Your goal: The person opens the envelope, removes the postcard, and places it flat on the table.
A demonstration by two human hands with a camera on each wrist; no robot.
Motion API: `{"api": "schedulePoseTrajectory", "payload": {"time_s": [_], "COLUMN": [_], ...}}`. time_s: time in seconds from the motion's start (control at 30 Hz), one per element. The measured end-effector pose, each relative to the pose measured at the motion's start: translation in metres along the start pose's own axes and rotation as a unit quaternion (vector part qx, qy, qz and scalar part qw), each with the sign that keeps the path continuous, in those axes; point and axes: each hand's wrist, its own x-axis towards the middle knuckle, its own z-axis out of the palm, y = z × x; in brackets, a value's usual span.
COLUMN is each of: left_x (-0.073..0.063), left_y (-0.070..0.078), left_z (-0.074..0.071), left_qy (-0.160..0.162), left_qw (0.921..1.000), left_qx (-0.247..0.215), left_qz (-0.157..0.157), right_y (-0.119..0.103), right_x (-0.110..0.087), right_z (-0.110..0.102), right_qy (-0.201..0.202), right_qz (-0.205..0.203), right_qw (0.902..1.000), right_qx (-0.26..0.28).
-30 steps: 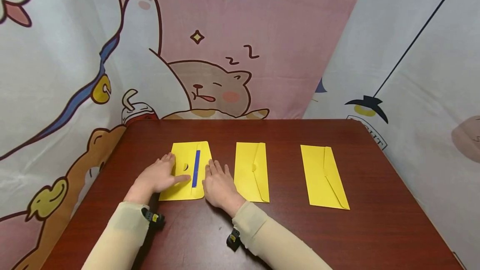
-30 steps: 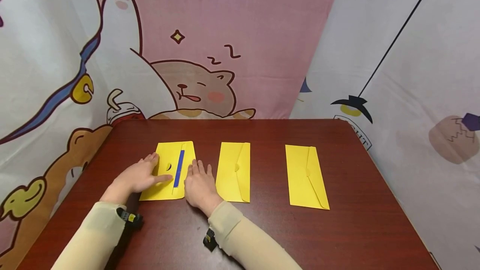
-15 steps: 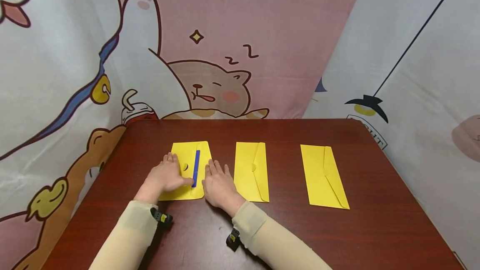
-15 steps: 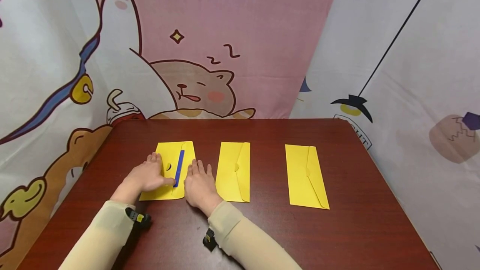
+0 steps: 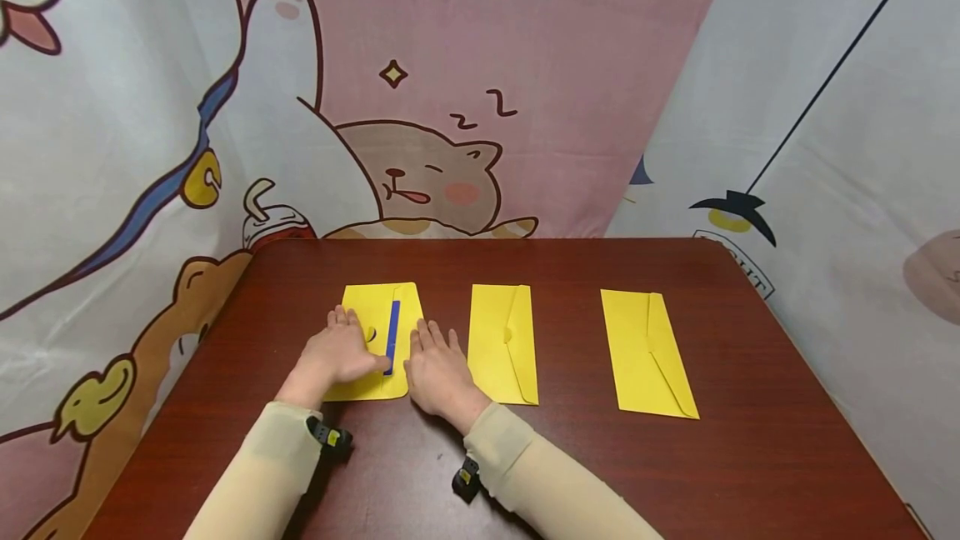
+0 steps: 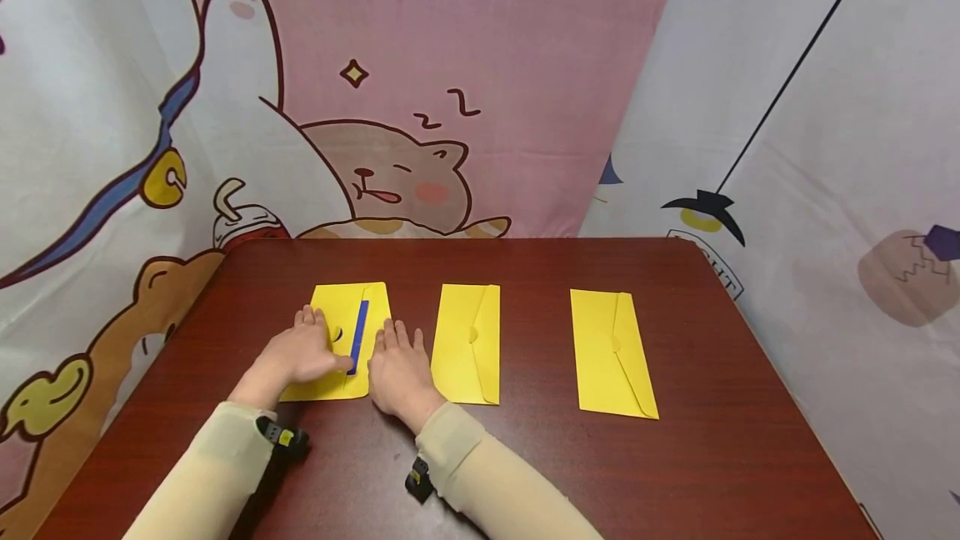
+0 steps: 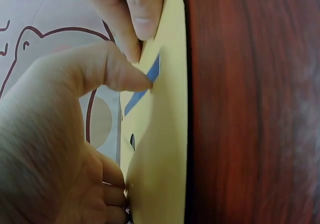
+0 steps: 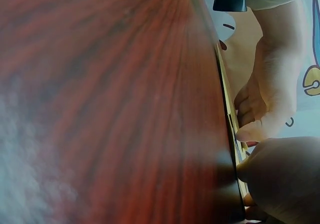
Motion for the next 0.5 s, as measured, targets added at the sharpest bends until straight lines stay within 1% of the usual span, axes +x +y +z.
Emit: {"api": "schedulePoseTrajectory", "payload": {"time_s": [0.33,0.5], "left_x": [-0.0014,-0.0031], "left_y": [0.0056,0.0093], "left_z": [-0.0005,-0.0014], "left_qy": [0.008,0.014], "left_qw": [0.9999,0.9998], "left_qx": [-0.007,-0.013], "left_qz": [-0.005,-0.008], "right_y": [0.0007,0.0008], "right_x": [-0.0004,-0.0010], "right_z": [-0.0002,-0.0010], "right_qy": [-0.006,-0.002], "right_qz": [-0.001,-0.002], "right_qw": [1.0000,1.0000], "right_qx": [0.006,0.002]}}
